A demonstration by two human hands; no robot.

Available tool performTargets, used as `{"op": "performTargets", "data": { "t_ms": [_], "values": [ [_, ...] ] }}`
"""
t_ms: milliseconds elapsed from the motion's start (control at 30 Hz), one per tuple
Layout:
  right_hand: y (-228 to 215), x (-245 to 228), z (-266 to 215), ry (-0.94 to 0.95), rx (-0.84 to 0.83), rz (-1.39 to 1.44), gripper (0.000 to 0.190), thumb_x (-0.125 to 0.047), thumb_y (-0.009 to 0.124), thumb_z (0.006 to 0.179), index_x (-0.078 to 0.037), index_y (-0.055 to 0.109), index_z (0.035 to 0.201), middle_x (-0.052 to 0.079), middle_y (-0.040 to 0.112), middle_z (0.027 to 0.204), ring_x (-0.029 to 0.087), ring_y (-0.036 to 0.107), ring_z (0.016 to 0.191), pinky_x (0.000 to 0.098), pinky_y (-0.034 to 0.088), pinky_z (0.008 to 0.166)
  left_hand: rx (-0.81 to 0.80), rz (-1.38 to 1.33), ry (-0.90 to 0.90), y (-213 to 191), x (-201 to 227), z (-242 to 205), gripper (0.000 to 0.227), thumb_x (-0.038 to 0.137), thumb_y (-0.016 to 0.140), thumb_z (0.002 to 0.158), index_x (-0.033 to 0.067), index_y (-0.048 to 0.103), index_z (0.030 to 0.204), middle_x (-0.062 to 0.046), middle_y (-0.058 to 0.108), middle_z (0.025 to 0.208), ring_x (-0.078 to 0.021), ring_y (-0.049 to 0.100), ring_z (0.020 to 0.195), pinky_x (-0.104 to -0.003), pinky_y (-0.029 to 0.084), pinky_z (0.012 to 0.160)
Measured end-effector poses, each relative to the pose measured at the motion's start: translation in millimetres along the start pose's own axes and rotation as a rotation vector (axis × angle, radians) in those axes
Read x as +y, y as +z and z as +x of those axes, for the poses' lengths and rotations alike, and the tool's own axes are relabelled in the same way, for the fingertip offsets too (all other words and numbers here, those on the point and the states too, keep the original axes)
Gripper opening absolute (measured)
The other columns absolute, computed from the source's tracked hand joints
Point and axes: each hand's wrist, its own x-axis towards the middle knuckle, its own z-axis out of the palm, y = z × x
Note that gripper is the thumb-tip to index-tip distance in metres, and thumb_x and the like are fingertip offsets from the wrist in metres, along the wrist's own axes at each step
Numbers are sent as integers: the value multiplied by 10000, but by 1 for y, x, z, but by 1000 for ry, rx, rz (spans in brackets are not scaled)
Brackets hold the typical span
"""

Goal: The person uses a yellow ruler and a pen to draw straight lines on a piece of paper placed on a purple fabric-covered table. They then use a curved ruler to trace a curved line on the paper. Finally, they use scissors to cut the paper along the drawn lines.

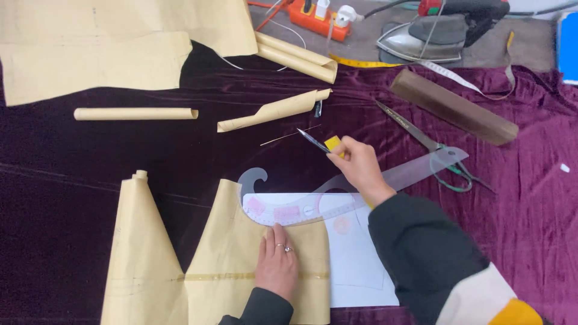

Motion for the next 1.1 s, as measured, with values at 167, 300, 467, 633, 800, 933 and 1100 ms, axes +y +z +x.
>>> {"op": "performTargets", "data": {
  "t_ms": [167,300,467,633,800,933,1100],
  "values": [
    [9,13,32,-164,-70,-86,231,-95,755,822,-113,569,687,-20,643,665,108,496,563,301,397,589,101,-6,-126,-8,12,-3,652,426,282,980,-79,340,1388,-240,232,1534,-382,215,1420,-507,245,1129],
    [0,13,36,-183,-148,-103,251,-104,750,845,-111,555,688,-10,620,633,96,488,539,284,402,567,188,18,-191,-22,19,-3,765,473,311,951,-103,213,1444,-227,224,1534,-364,224,1418,-494,256,1121],
    [-20,-1,27,-327,-261,-218,110,-127,705,875,-106,599,856,18,550,1008,151,550,692,311,468,664,197,33,-272,-22,24,-4,871,583,307,892,-50,172,1475,-167,175,1570,-304,176,1446,-501,196,1147],
    [-34,4,1,-489,-551,-498,160,-149,630,836,-133,559,978,36,520,1017,232,559,878,392,472,709,184,23,-292,-40,26,-8,860,613,280,903,-30,213,1471,-163,192,1570,-291,184,1449,-569,212,1129],
    [-28,15,-10,-643,-608,-678,243,-169,648,797,-136,573,1026,21,565,1055,207,560,947,366,470,750,195,65,-336,-45,27,-7,894,669,269,873,9,225,1474,-122,155,1593,-247,154,1467,-650,186,1117],
    [-19,21,-11,-793,-516,-695,242,-125,642,723,-141,554,948,15,544,965,228,567,893,385,449,709,177,54,-347,-48,28,-9,894,686,285,863,29,260,1469,-140,175,1583,-301,149,1463,-676,177,1110],
    [-11,21,-11,-798,-520,-702,190,-79,595,726,-132,547,902,24,531,905,231,555,816,384,461,660,227,42,-364,-52,26,-11,911,706,360,856,28,318,1461,-180,291,1526,-382,213,1431,-663,192,1116]
  ]
}}
